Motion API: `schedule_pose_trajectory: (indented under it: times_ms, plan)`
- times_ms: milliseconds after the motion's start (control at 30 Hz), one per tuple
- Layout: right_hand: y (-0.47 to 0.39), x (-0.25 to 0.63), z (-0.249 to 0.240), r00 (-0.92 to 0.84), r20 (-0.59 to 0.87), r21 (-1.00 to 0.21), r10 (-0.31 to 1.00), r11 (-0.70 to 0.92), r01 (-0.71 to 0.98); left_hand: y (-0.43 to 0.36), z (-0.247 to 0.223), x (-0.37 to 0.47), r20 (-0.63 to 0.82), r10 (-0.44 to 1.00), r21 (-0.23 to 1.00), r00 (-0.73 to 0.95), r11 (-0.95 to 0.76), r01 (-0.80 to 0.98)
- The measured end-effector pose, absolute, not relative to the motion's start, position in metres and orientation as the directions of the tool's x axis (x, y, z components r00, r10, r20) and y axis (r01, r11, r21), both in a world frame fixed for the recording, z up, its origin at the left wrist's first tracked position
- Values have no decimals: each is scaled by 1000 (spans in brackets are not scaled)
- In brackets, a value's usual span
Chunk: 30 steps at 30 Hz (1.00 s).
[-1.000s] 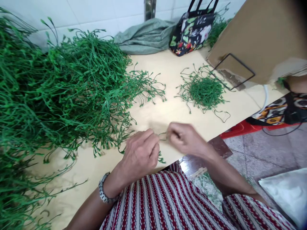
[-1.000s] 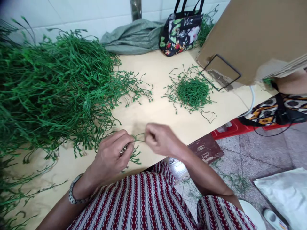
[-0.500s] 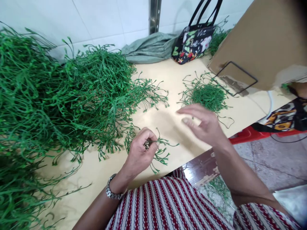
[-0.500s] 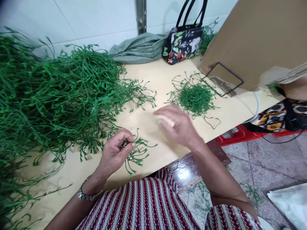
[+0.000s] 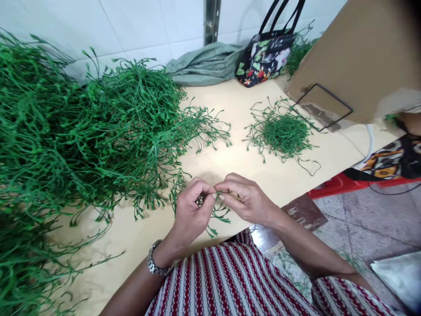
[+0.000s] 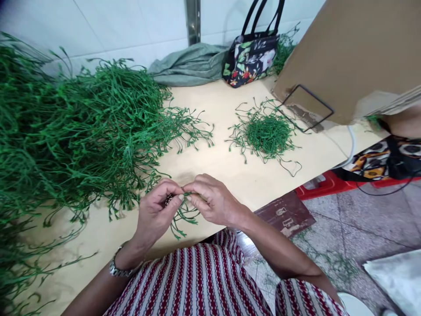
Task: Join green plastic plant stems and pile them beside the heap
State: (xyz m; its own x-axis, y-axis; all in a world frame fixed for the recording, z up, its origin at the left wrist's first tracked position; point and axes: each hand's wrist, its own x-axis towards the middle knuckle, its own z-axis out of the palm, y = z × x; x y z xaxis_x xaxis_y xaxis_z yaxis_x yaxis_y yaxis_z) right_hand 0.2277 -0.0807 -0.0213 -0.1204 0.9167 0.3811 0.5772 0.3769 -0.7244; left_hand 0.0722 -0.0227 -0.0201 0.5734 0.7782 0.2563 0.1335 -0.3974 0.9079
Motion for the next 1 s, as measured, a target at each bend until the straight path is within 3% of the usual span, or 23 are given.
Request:
schedule_pose_trajectory:
  times_ms: [200,633,900,1000]
  plan:
    - [-81,223,-22,-82,389,-701,918,352,620,-30,-22,74,379,727,764,573,-595,249]
    - [-81,212,-32,-24,447,-553,894,298,778,-32,-29,78,284,800,788,528,-508,347]
    - [-81,205,-33,169,372,-772,913,203,603,-33,-26,79,214,842,864,496,-400,305]
    - [-82,208,-32,137,348,-792,927,213,572,-33,-24,78,159,857,906,491,-324,271]
